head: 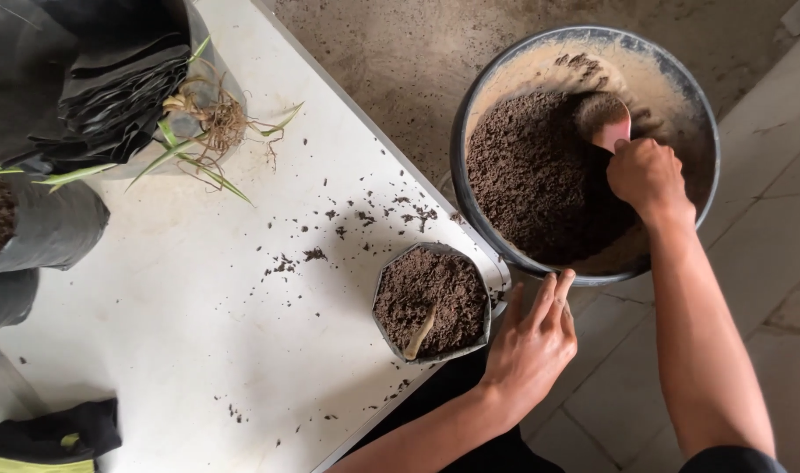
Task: Filling small plastic pots with soil using a scoop and planting plant cuttings into the pots.
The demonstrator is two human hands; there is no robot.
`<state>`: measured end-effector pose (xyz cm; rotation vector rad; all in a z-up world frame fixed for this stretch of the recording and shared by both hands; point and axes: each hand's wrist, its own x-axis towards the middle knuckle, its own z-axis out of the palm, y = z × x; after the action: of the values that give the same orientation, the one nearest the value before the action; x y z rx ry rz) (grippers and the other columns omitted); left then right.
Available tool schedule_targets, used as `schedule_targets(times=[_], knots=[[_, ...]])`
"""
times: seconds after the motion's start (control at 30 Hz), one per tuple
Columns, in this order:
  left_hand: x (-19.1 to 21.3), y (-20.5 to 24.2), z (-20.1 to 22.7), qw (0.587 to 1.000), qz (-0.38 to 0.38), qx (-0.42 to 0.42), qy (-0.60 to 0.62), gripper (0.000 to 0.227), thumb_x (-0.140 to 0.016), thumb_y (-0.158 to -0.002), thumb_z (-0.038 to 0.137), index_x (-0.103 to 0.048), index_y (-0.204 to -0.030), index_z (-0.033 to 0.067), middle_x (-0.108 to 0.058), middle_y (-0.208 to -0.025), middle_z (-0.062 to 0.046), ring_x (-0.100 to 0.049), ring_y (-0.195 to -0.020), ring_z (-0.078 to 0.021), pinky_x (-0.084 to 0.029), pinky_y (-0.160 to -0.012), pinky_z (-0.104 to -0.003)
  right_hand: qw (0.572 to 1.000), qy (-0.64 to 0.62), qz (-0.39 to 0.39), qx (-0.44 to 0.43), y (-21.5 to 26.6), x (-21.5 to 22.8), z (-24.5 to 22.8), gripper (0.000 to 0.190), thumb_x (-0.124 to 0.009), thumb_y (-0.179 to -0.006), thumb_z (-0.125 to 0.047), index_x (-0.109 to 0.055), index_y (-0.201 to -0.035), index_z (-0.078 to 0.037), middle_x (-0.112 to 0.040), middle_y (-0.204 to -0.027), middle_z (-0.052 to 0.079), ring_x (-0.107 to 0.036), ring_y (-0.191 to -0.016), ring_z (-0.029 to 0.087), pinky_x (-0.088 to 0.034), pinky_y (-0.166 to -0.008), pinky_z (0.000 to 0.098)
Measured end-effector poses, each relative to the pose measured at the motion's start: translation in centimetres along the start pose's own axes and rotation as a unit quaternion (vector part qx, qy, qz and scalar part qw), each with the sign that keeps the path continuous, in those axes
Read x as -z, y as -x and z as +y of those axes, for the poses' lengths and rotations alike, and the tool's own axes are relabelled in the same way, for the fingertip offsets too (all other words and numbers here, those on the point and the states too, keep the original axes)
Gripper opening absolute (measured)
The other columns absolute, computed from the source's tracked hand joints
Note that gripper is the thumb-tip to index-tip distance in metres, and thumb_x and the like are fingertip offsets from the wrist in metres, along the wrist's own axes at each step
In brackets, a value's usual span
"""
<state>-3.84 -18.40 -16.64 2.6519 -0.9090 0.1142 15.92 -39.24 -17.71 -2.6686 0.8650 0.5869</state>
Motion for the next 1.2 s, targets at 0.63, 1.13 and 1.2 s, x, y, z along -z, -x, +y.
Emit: schedule_targets(times=[0.63, 1.13, 1.2], knots=[[-1.0, 0.3, -0.1, 0.999, 0.035, 0.003, -0.014, 0.029, -0.089, -0.072, 0.015, -0.082, -0.100, 0.0078, -0.060, -0.153, -0.015, -0.043, -0.153, -0.0272, -0.051, -0.117, -0.049, 0.904, -0.238, -0.306, 0.179, 9.0, 0.9, -6.4, 0.045, -0.033, -0.118, -0.032, -0.035, -0.078, -0.014, -0.030, -0.063, -0.002, -0.029, -0.047, 0.012, -0.020, -0.030, 0.0263], [-0.4, 0.3, -0.4, 0.998, 0.062, 0.001, 0.003, 0.013, -0.088, -0.074, 0.011, -0.082, -0.085, 0.0083, -0.063, -0.151, -0.016, -0.052, -0.146, -0.0275, -0.053, -0.115, -0.051, 0.951, 0.180, -0.032, 0.248, 5.9, -3.1, -6.0, 0.036, -0.041, -0.118, -0.035, -0.063, -0.104, -0.011, -0.068, -0.066, 0.011, -0.069, -0.054, 0.029, -0.057, -0.054, 0.0413], [-0.5, 0.2, -0.4, 0.999, 0.051, 0.009, -0.007, 0.014, -0.087, -0.076, 0.013, -0.082, -0.088, 0.0087, -0.061, -0.152, -0.015, -0.048, -0.150, -0.0275, -0.052, -0.118, -0.050, 0.943, 0.267, 0.000, 0.199, 4.3, -3.2, -5.4, 0.039, -0.040, -0.119, -0.044, -0.065, -0.109, -0.016, -0.070, -0.066, 0.009, -0.072, -0.054, 0.025, -0.061, -0.051, 0.0353]])
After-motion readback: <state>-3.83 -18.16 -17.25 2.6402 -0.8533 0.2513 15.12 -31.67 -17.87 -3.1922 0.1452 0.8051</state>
